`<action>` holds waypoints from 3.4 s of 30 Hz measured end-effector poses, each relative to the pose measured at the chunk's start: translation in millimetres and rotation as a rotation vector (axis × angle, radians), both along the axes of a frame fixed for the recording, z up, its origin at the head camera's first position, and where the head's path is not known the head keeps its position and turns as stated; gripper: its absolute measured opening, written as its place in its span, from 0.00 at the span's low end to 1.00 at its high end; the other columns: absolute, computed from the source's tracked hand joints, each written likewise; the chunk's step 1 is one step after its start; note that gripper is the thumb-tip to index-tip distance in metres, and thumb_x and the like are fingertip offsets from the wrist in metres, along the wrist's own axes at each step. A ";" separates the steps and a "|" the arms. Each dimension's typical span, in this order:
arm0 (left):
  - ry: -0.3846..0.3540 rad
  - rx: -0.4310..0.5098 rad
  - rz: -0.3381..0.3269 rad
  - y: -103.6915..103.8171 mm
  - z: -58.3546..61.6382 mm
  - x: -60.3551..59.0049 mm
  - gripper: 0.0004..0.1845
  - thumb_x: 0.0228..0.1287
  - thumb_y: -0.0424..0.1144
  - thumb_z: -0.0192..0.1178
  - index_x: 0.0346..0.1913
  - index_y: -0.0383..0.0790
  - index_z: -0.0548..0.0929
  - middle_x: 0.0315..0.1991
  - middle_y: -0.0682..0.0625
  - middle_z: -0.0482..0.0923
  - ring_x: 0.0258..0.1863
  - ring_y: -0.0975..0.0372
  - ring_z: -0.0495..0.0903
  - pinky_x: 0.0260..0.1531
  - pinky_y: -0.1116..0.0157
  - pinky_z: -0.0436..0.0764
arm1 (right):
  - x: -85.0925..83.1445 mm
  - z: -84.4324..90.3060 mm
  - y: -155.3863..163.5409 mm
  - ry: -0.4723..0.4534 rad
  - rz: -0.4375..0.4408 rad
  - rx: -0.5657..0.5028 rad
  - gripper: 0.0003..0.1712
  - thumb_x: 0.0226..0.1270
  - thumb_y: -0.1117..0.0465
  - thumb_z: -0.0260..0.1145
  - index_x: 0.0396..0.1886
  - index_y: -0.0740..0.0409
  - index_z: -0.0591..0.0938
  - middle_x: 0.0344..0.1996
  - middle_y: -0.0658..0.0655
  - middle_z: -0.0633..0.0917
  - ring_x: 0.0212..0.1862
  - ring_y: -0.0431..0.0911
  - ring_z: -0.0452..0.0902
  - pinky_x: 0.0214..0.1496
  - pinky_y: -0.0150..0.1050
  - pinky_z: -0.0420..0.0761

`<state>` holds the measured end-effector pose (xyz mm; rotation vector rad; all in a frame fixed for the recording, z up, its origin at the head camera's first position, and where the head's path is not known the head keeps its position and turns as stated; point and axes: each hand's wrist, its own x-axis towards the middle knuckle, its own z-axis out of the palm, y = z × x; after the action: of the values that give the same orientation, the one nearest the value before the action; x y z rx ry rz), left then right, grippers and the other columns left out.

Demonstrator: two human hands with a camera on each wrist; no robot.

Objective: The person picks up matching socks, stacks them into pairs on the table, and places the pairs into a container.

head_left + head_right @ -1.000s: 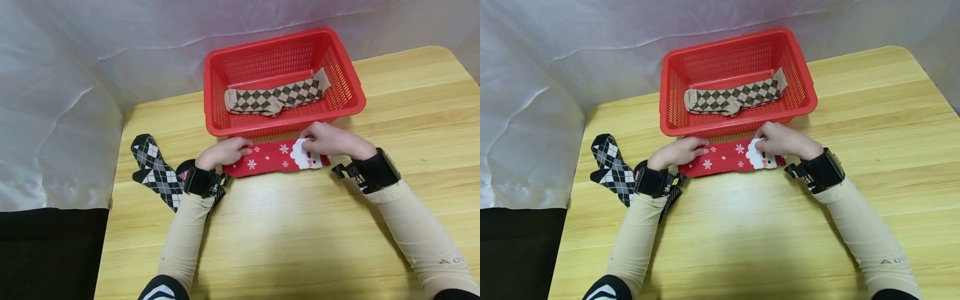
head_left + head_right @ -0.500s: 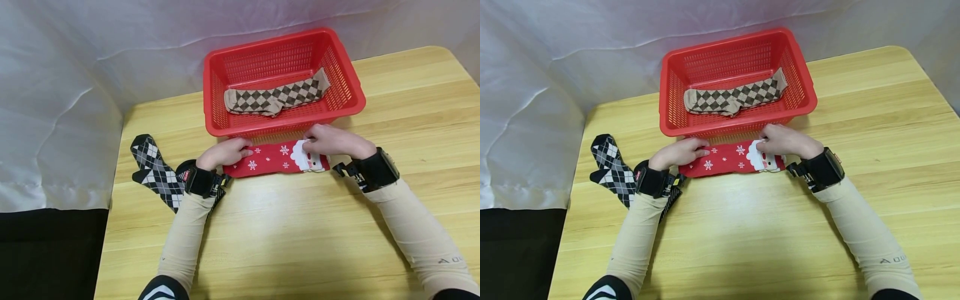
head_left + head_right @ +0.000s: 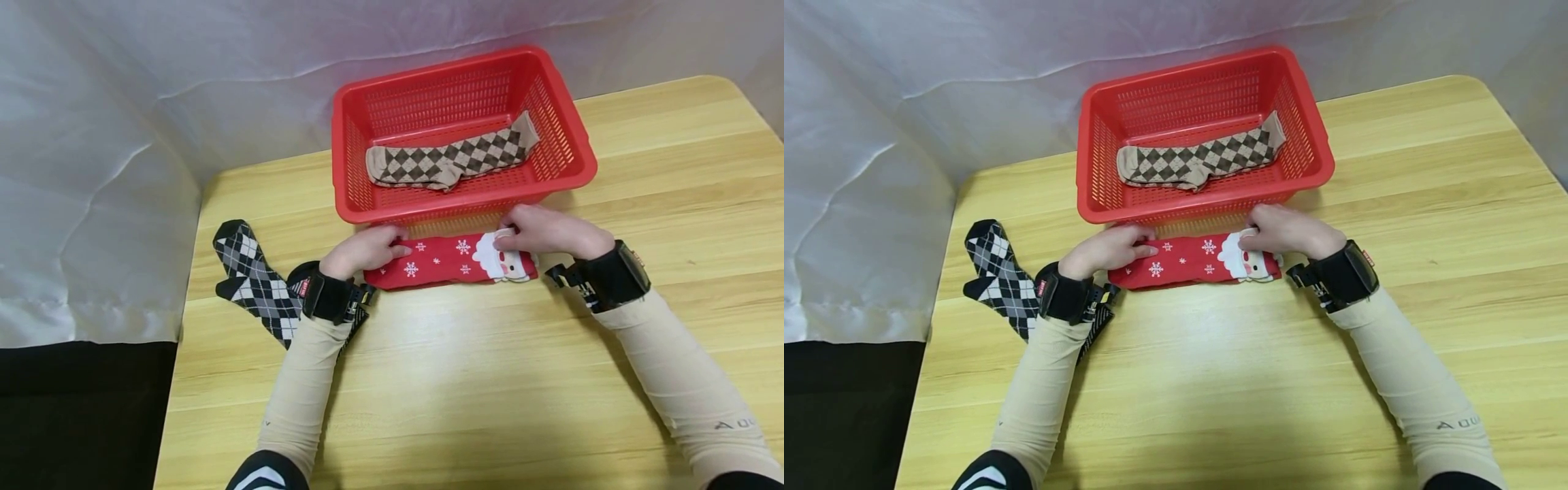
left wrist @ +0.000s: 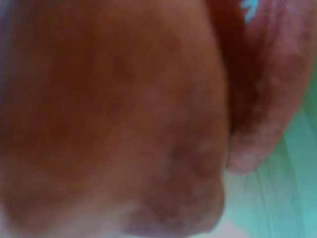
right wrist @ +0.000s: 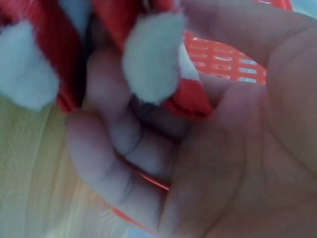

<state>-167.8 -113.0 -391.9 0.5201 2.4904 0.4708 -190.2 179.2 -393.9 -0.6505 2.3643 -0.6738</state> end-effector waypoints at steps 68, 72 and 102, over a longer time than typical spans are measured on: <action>0.023 -0.128 0.026 12.2 11.2 9.2 0.15 0.58 0.47 0.71 0.33 0.42 0.78 0.30 0.49 0.76 0.32 0.59 0.76 0.31 0.68 0.73 | 39.1 8.0 -37.3 0.174 0.121 0.206 0.15 0.56 0.55 0.76 0.24 0.54 0.77 0.20 0.51 0.76 0.27 0.45 0.70 0.31 0.36 0.67; 0.115 -0.004 -0.048 21.5 8.1 11.9 0.13 0.62 0.47 0.68 0.37 0.43 0.77 0.27 0.51 0.75 0.28 0.61 0.73 0.31 0.69 0.69 | 37.5 6.3 -41.6 0.221 0.097 0.122 0.14 0.59 0.55 0.74 0.26 0.56 0.78 0.19 0.52 0.74 0.24 0.44 0.69 0.28 0.36 0.66; -0.062 -0.152 0.050 12.4 5.1 8.7 0.20 0.51 0.48 0.76 0.31 0.41 0.75 0.35 0.49 0.78 0.37 0.59 0.77 0.32 0.67 0.75 | 23.4 -3.2 -34.3 0.225 0.060 0.093 0.20 0.54 0.56 0.77 0.39 0.60 0.77 0.27 0.55 0.76 0.32 0.47 0.70 0.34 0.38 0.70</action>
<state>-159.1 -100.6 -386.8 0.3783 2.4597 0.3085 -166.8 144.9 -397.0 -0.7879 2.5526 -0.4834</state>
